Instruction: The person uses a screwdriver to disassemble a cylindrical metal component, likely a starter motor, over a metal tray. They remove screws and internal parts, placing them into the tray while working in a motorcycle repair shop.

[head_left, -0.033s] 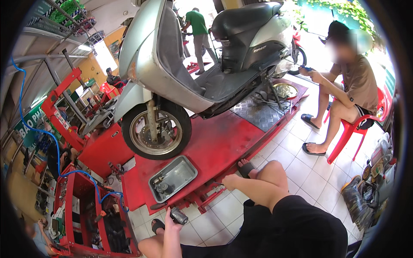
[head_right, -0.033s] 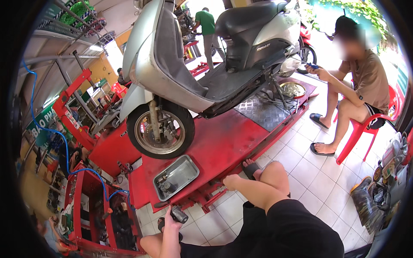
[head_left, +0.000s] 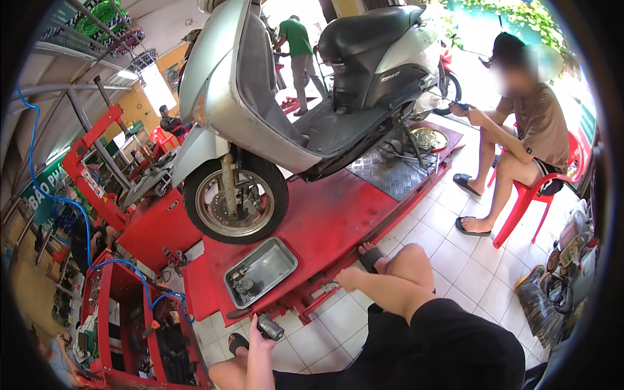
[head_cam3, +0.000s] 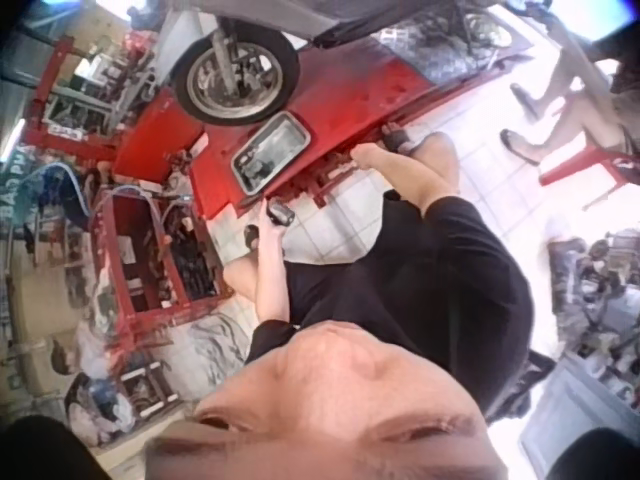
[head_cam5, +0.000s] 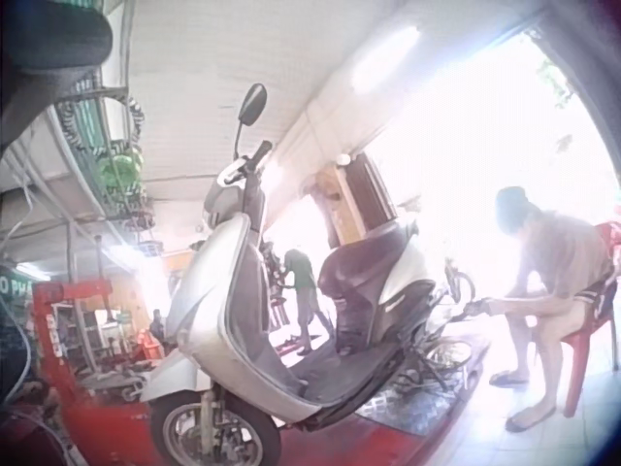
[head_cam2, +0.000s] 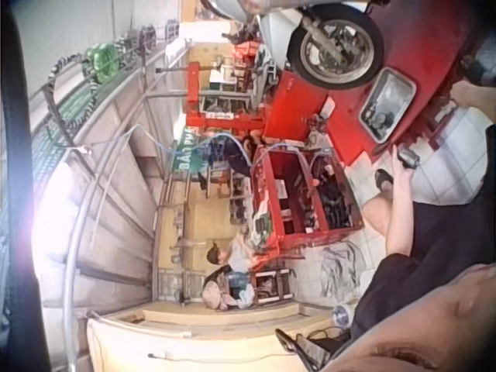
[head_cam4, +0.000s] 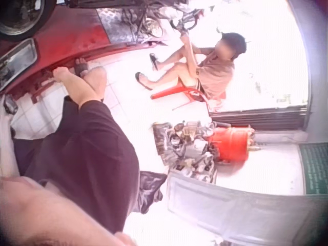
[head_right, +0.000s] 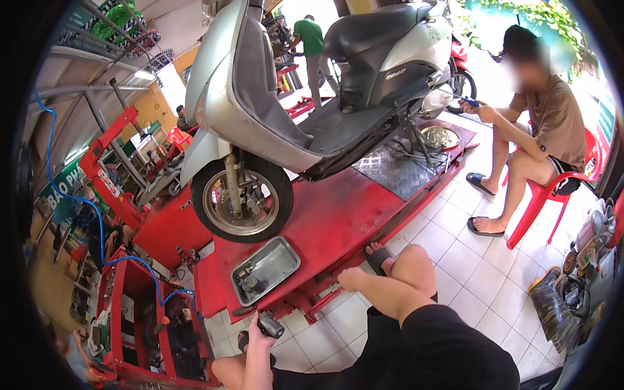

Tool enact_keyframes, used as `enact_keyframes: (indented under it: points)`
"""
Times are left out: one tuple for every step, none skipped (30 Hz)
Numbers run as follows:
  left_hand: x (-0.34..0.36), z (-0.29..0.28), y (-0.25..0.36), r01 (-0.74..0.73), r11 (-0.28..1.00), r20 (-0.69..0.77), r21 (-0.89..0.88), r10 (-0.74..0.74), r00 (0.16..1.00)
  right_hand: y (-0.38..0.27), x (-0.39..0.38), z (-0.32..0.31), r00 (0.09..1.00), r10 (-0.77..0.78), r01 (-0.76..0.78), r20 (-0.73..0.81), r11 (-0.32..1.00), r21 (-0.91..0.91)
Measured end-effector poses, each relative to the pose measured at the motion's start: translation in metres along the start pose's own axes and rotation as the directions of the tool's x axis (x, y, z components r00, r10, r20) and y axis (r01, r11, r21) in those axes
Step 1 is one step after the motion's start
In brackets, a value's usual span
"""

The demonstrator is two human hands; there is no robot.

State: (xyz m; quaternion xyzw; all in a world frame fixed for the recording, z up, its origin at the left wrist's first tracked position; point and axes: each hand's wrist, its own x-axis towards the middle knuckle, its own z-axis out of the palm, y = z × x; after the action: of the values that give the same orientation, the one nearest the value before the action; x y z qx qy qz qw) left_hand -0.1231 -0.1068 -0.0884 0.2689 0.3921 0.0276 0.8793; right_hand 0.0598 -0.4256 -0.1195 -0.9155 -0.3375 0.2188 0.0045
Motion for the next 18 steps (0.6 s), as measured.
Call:
enact_keyframes:
  points:
    - [0.000, 0.001, 0.000, 0.004, 1.000, 0.020, 0.011, -0.004, 1.000, -0.006, -0.003, 0.008, 1.000, 0.005, -0.005, -0.001, 1.000, 0.011]
    - [0.002, 0.003, 0.000, 0.009, 1.000, 0.041, 0.022, -0.010, 0.999, -0.011, -0.004, 0.014, 1.000, -0.005, 0.005, -0.002, 0.999, 0.034]
    - [0.003, 0.004, 0.000, 0.013, 0.999, 0.059, 0.030, -0.015, 0.998, -0.021, -0.007, 0.016, 1.000, -0.019, 0.019, -0.001, 0.998, 0.055]
    - [0.002, 0.009, -0.002, 0.017, 0.999, 0.061, 0.028, -0.018, 0.998, -0.030, -0.012, 0.018, 1.000, -0.029, 0.028, 0.004, 0.997, 0.078]
    - [0.001, 0.016, -0.004, 0.020, 0.999, 0.064, 0.027, -0.022, 0.998, -0.039, -0.015, 0.019, 0.999, -0.053, 0.053, -0.001, 0.995, 0.079]
    - [0.001, 0.021, -0.006, 0.025, 0.999, 0.068, 0.025, -0.026, 0.997, -0.048, -0.019, 0.017, 0.997, -0.077, 0.077, -0.006, 0.994, 0.079]
    - [0.002, 0.020, -0.005, 0.039, 0.999, 0.074, 0.017, -0.040, 0.996, -0.058, -0.023, 0.015, 0.994, -0.105, 0.106, -0.011, 0.991, 0.083]
    - [0.004, 0.019, 0.000, 0.052, 0.999, 0.080, 0.009, -0.053, 0.995, -0.068, -0.027, 0.013, 0.994, -0.105, 0.105, -0.007, 0.990, 0.097]
    - [0.004, 0.024, 0.002, 0.073, 0.997, 0.094, 0.003, -0.073, 0.993, -0.073, -0.033, 0.010, 0.996, -0.094, 0.094, -0.004, 0.990, 0.109]
    - [0.003, 0.025, 0.005, 0.073, 0.997, 0.107, -0.021, -0.071, 0.992, -0.076, -0.036, 0.008, 0.996, -0.084, 0.083, 0.000, 0.989, 0.121]
    - [0.001, 0.026, 0.010, 0.073, 0.996, 0.118, -0.045, -0.067, 0.991, -0.078, -0.035, 0.008, 0.996, -0.084, 0.081, 0.019, 0.988, 0.128]
    - [0.005, 0.024, 0.015, 0.041, 0.996, 0.124, -0.076, -0.031, 0.992, -0.079, -0.035, 0.007, 0.996, -0.086, 0.080, 0.037, 0.988, 0.134]
    - [0.008, 0.022, 0.021, 0.009, 0.994, 0.128, -0.105, 0.005, 0.992, -0.080, -0.033, 0.009, 0.995, -0.088, 0.079, 0.054, 0.987, 0.142]
    - [0.010, 0.019, 0.026, -0.018, 0.992, 0.110, -0.123, 0.032, 0.993, -0.081, -0.032, 0.013, 0.997, -0.064, 0.055, 0.052, 0.986, 0.156]
    - [0.008, 0.023, 0.026, -0.024, 0.994, 0.117, -0.106, 0.037, 0.992, -0.075, -0.028, 0.022, 0.996, -0.059, 0.049, 0.061, 0.988, 0.145]
    - [0.011, 0.021, 0.031, -0.035, 0.992, 0.107, -0.122, 0.049, 0.993, -0.074, -0.022, 0.028, 0.996, -0.064, 0.055, 0.064, 0.989, 0.134]
    - [0.015, 0.019, 0.034, -0.047, 0.989, 0.096, -0.139, 0.061, 0.994, -0.072, -0.017, 0.036, 0.995, -0.071, 0.062, 0.069, 0.990, 0.123]
    - [0.010, 0.018, 0.035, -0.034, 0.986, 0.074, -0.163, 0.047, 0.996, -0.074, -0.015, 0.042, 0.996, -0.060, 0.051, 0.073, 0.992, 0.115]
